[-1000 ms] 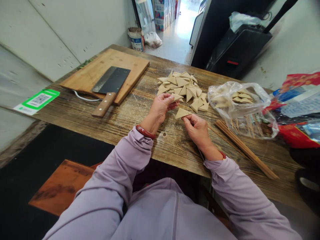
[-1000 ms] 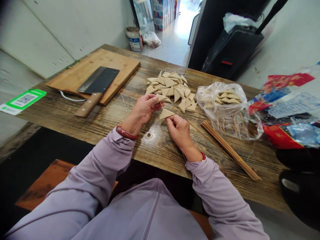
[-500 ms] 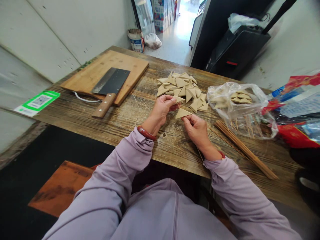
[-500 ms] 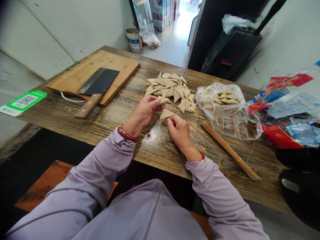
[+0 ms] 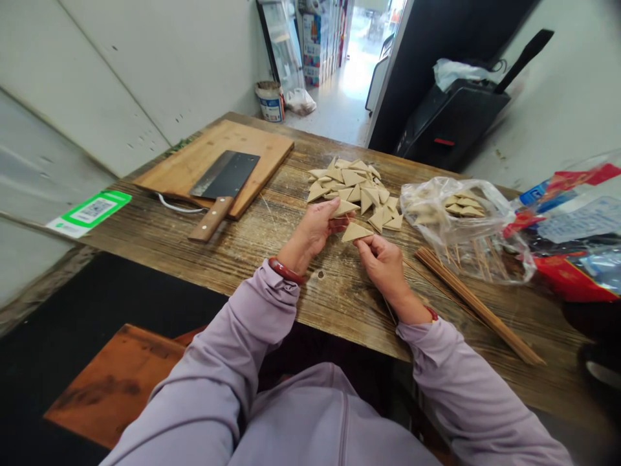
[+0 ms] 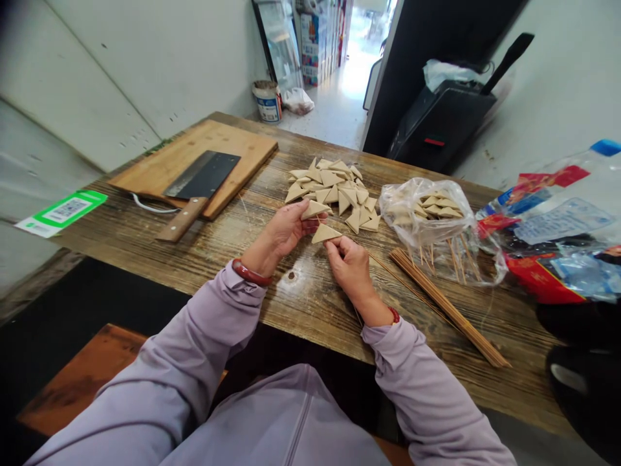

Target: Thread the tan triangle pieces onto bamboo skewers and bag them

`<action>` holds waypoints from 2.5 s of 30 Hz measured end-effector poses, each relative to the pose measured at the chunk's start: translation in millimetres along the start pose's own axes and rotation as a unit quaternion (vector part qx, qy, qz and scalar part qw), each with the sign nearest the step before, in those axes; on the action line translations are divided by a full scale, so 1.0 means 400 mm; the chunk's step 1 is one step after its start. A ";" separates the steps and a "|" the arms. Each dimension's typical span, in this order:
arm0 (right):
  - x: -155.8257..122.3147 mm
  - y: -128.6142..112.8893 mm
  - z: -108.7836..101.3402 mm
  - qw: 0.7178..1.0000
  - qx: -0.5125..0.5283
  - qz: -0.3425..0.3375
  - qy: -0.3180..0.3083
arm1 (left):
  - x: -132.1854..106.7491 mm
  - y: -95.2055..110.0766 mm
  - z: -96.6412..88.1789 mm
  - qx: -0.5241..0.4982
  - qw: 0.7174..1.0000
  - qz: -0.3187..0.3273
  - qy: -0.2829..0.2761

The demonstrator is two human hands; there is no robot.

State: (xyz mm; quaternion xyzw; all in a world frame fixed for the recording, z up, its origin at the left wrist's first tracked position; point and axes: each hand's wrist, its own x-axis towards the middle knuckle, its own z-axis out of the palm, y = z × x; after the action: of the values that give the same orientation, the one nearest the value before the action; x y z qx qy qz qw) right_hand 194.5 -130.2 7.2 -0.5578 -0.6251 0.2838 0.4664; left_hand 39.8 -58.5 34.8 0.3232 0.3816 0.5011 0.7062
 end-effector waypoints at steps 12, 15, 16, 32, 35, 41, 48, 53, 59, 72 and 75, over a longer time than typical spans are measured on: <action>-0.007 0.001 0.000 0.999 -0.021 -0.028 0.009 | -0.002 -0.013 -0.003 0.028 0.998 0.055 0.007; -0.006 0.003 -0.001 0.999 -0.028 -0.032 0.009 | 0.002 -0.016 -0.006 0.032 0.997 0.062 0.022; -0.006 0.004 -0.002 0.999 -0.030 -0.034 0.009 | 0.003 -0.018 -0.006 0.033 0.997 0.064 0.025; 0.001 0.009 0.003 0.997 -0.043 -0.059 0.021 | 0.011 -0.035 -0.006 0.042 0.996 0.081 0.019; 0.001 0.009 0.004 0.997 -0.046 -0.059 0.023 | 0.010 -0.037 -0.004 0.040 0.996 0.081 0.017; -0.003 0.005 0.008 0.998 -0.037 -0.049 0.028 | 0.005 -0.041 0.002 0.041 0.994 0.100 0.020; -0.001 0.002 0.008 0.998 -0.024 -0.047 0.025 | -0.004 -0.033 0.010 0.040 0.992 0.120 0.011; -0.002 0.002 0.009 0.998 -0.034 -0.043 0.020 | -0.011 -0.031 0.017 0.039 0.991 0.127 0.028; -0.001 -0.001 0.009 0.998 -0.033 -0.040 0.023 | -0.014 -0.033 0.029 0.042 0.989 0.134 0.036; 0.006 0.004 0.014 0.999 -0.017 -0.034 0.026 | -0.017 -0.037 0.035 0.033 0.991 0.129 0.012; 0.008 0.004 0.013 0.999 -0.006 -0.033 0.025 | -0.016 -0.036 0.033 0.034 0.992 0.122 0.007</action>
State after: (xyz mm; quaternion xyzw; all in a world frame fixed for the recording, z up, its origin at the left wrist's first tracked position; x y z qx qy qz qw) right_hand 190.5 -126.0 4.6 -0.5471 -0.6330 0.2504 0.4872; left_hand 56.3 -69.8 30.5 0.3876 0.3608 0.5725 0.6260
